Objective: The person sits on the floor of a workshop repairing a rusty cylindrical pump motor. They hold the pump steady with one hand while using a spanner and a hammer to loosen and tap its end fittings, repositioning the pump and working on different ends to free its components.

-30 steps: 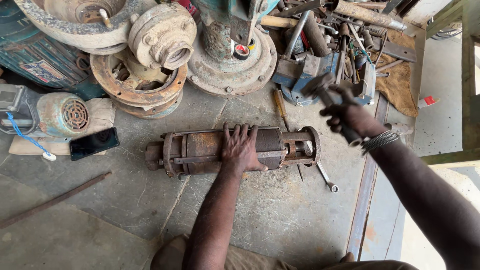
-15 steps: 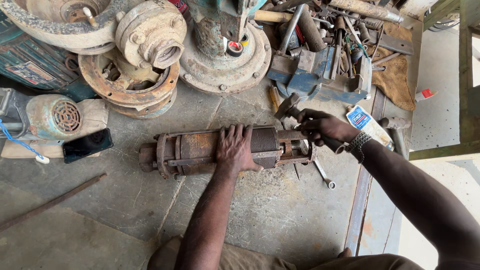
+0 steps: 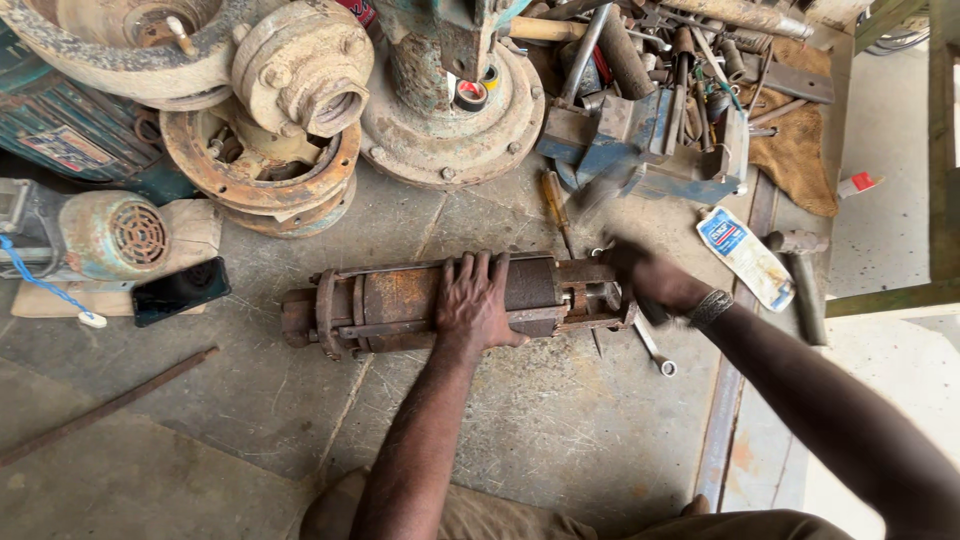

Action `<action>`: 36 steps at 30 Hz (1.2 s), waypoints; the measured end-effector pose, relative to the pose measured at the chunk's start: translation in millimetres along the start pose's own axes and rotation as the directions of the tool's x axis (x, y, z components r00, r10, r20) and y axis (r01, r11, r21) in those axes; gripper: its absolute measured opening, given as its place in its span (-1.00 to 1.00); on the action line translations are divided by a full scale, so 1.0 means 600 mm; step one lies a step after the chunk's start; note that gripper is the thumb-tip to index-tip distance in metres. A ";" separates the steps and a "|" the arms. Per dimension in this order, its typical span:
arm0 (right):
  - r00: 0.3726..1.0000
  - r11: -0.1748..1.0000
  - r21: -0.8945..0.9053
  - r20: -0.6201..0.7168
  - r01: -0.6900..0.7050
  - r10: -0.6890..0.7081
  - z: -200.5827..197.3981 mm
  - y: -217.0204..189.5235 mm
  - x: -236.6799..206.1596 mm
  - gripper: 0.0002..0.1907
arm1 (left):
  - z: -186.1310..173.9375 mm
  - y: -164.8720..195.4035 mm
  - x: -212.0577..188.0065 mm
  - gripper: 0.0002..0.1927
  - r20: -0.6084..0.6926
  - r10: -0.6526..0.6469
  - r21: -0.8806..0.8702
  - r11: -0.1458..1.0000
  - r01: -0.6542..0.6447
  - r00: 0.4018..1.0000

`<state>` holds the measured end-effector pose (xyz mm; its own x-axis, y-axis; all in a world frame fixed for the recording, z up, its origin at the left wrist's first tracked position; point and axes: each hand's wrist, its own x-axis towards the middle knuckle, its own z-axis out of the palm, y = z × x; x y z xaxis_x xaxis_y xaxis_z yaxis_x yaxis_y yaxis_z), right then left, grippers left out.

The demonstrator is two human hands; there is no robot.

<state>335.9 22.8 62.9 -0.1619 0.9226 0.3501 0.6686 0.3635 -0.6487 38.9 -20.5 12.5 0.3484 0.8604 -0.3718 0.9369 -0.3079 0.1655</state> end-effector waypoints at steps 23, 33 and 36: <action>0.516 0.556 0.286 0.798 -0.780 0.313 -0.047 0.012 -0.111 -0.72 | 0.029 0.016 -0.036 0.63 0.012 0.007 0.086 0.996 -0.008 1.000; 0.982 0.735 0.677 -0.102 -0.049 0.159 -0.147 -0.061 0.011 -0.86 | 0.022 0.017 -0.035 0.62 0.025 -0.016 0.075 0.997 0.014 1.000; 0.869 0.902 -0.297 -0.296 0.312 -0.398 -0.054 -0.058 -0.029 -0.61 | 0.018 0.020 -0.037 0.62 0.021 -0.013 0.093 0.996 0.011 1.000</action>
<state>338.9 -10.0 100.9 -0.1917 0.6185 0.7620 0.7687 0.5773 -0.2752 42.8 -47.5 12.9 0.3364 0.8556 -0.3935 0.9394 -0.3344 0.0760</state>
